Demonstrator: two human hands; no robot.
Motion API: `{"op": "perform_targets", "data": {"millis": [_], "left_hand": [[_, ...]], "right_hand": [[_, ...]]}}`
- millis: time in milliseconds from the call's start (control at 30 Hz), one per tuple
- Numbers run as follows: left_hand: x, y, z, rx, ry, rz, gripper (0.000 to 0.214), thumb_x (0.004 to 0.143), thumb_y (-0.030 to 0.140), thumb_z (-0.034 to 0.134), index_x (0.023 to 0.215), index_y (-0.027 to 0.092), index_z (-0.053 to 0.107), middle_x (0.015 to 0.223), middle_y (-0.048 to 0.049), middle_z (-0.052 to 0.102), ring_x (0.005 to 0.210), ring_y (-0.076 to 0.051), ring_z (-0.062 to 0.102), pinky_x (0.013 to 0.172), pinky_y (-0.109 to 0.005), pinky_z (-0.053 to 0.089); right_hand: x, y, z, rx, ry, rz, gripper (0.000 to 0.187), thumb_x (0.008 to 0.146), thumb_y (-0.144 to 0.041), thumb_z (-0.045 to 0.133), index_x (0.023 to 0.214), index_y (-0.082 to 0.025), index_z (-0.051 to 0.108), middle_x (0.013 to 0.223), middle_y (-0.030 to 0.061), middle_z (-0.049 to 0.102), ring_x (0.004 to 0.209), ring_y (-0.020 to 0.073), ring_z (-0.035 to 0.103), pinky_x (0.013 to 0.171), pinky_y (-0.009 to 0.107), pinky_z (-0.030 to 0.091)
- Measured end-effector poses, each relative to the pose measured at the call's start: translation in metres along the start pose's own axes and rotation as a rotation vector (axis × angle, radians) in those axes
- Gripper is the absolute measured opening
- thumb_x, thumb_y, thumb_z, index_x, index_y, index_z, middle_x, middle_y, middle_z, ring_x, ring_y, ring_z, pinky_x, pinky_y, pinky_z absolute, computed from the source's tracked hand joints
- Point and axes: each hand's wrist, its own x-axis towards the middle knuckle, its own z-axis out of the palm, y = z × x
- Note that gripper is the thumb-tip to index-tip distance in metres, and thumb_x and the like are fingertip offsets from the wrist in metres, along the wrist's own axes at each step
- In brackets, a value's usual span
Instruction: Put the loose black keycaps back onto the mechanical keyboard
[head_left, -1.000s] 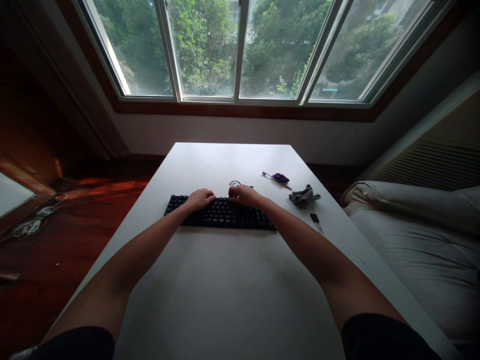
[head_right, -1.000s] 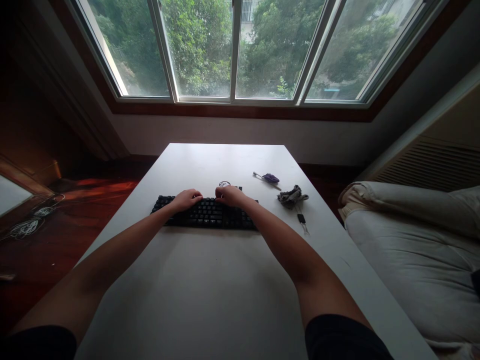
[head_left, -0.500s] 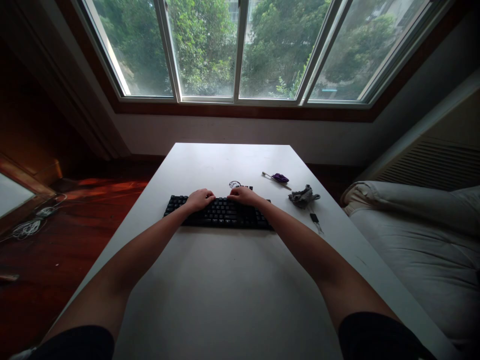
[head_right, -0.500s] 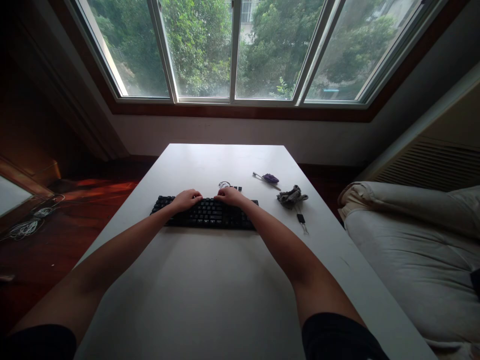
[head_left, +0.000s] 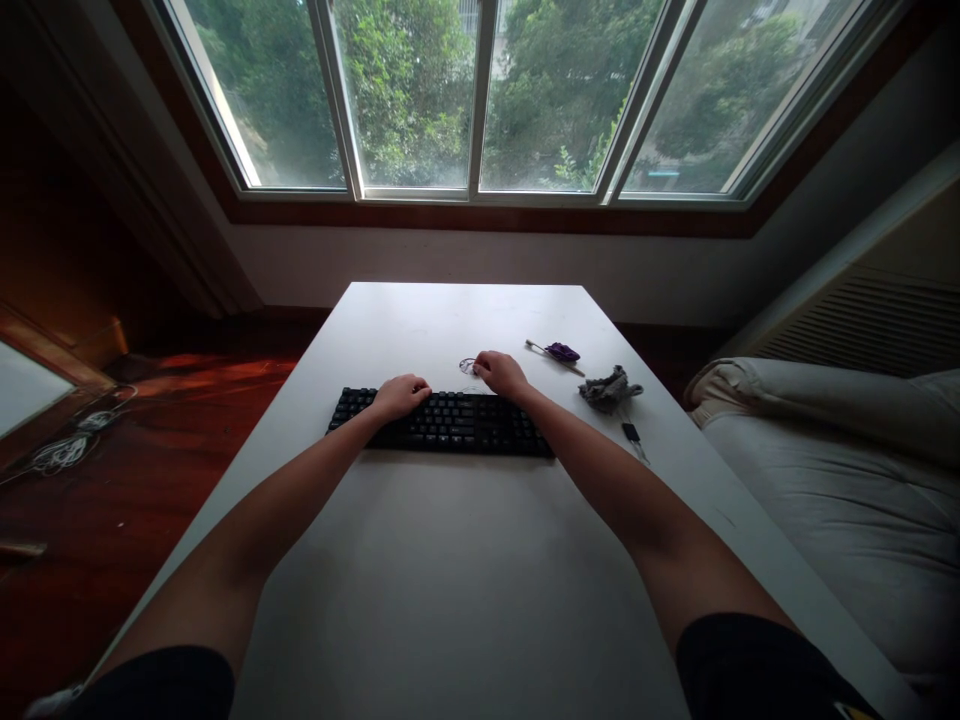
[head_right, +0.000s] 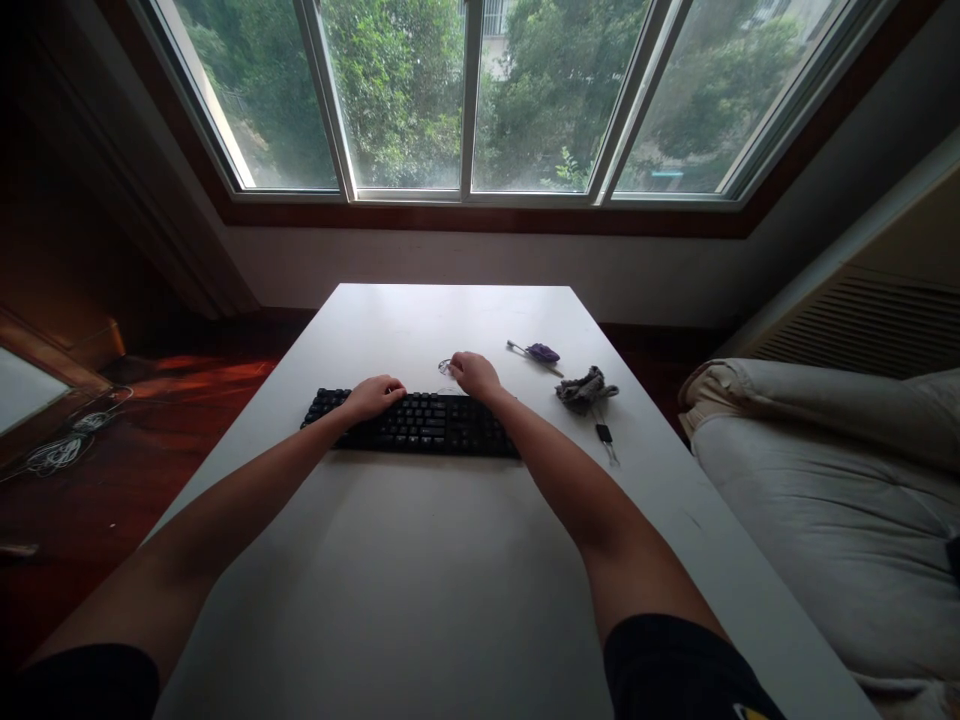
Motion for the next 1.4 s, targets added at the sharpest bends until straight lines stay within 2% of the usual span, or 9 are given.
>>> {"op": "perform_targets", "data": {"millis": [100, 300, 433, 567, 767, 900, 1067, 1267, 1400], "left_hand": [[0.000, 0.000, 0.000, -0.001, 0.001, -0.002, 0.036, 0.097, 0.047, 0.048, 0.108, 0.027, 0.076, 0.115, -0.0049, 0.072, 0.104, -0.023, 0.066, 0.087, -0.032, 0.049], [-0.002, 0.002, 0.000, 0.003, -0.002, -0.007, 0.036, 0.097, 0.047, 0.048, 0.108, 0.027, 0.076, 0.115, -0.0046, 0.072, 0.103, -0.023, 0.065, 0.087, -0.031, 0.049], [-0.003, 0.002, 0.000, 0.004, 0.004, -0.001, 0.036, 0.098, 0.047, 0.048, 0.108, 0.027, 0.076, 0.114, -0.0048, 0.072, 0.103, -0.023, 0.065, 0.086, -0.031, 0.049], [-0.003, 0.002, 0.001, 0.002, 0.011, 0.006, 0.035, 0.098, 0.046, 0.048, 0.107, 0.027, 0.076, 0.114, -0.0047, 0.072, 0.104, -0.023, 0.065, 0.087, -0.031, 0.049], [-0.004, 0.002, 0.001, -0.002, 0.016, 0.004, 0.036, 0.098, 0.046, 0.048, 0.107, 0.026, 0.076, 0.114, -0.0050, 0.072, 0.103, -0.024, 0.066, 0.086, -0.031, 0.049], [-0.004, 0.003, 0.001, 0.001, 0.015, 0.006, 0.035, 0.098, 0.046, 0.048, 0.106, 0.027, 0.076, 0.113, -0.0050, 0.073, 0.103, -0.023, 0.066, 0.086, -0.031, 0.049], [-0.003, 0.002, -0.001, -0.002, 0.003, -0.009, 0.035, 0.097, 0.046, 0.049, 0.107, 0.027, 0.076, 0.114, -0.0044, 0.073, 0.104, -0.023, 0.066, 0.086, -0.030, 0.049], [-0.003, 0.011, -0.004, 0.061, 0.041, -0.053, 0.035, 0.098, 0.046, 0.048, 0.102, 0.026, 0.077, 0.107, -0.0053, 0.076, 0.102, -0.025, 0.067, 0.090, -0.034, 0.047], [-0.001, 0.024, -0.002, 0.079, 0.056, -0.031, 0.043, 0.098, 0.054, 0.046, 0.097, 0.025, 0.077, 0.103, -0.0064, 0.077, 0.100, -0.026, 0.068, 0.090, -0.037, 0.046]], "right_hand": [[0.000, 0.009, -0.003, -0.154, 0.068, -0.033, 0.020, 0.098, -0.028, 0.057, 0.109, -0.021, 0.072, 0.114, 0.0108, 0.067, 0.109, 0.0243, 0.056, 0.088, 0.032, 0.043], [0.003, 0.015, 0.003, -0.270, -0.027, -0.119, 0.032, 0.094, -0.031, 0.064, 0.124, -0.021, 0.069, 0.124, 0.0134, 0.064, 0.119, 0.0299, 0.049, 0.098, 0.040, 0.040], [0.008, 0.014, 0.006, -0.307, -0.037, -0.143, 0.031, 0.094, -0.029, 0.062, 0.123, -0.020, 0.069, 0.124, 0.0140, 0.065, 0.120, 0.0306, 0.050, 0.099, 0.041, 0.038], [0.011, 0.011, 0.005, -0.334, -0.065, -0.198, 0.031, 0.092, -0.019, 0.061, 0.122, -0.021, 0.069, 0.123, 0.0124, 0.067, 0.119, 0.0291, 0.051, 0.101, 0.041, 0.035], [0.009, 0.005, 0.002, -0.367, -0.067, -0.257, 0.024, 0.096, -0.020, 0.054, 0.108, -0.018, 0.075, 0.114, 0.0159, 0.071, 0.117, 0.0317, 0.050, 0.101, 0.044, 0.033], [0.006, 0.001, 0.000, -0.343, -0.040, -0.237, 0.028, 0.098, -0.021, 0.051, 0.113, -0.017, 0.075, 0.117, 0.0173, 0.070, 0.117, 0.0316, 0.050, 0.101, 0.044, 0.033], [-0.001, -0.002, -0.006, -0.274, -0.015, -0.206, 0.028, 0.099, -0.024, 0.054, 0.119, -0.018, 0.073, 0.117, 0.0151, 0.070, 0.116, 0.0299, 0.052, 0.098, 0.041, 0.035], [-0.021, -0.007, -0.011, -0.088, -0.017, -0.295, 0.021, 0.096, -0.025, 0.061, 0.112, -0.022, 0.074, 0.110, 0.0086, 0.073, 0.109, 0.0259, 0.057, 0.096, 0.036, 0.040], [-0.033, -0.012, -0.013, 0.103, -0.074, -0.235, 0.018, 0.093, -0.025, 0.064, 0.107, -0.024, 0.075, 0.103, 0.0037, 0.075, 0.100, 0.0210, 0.063, 0.089, 0.031, 0.046]]}}
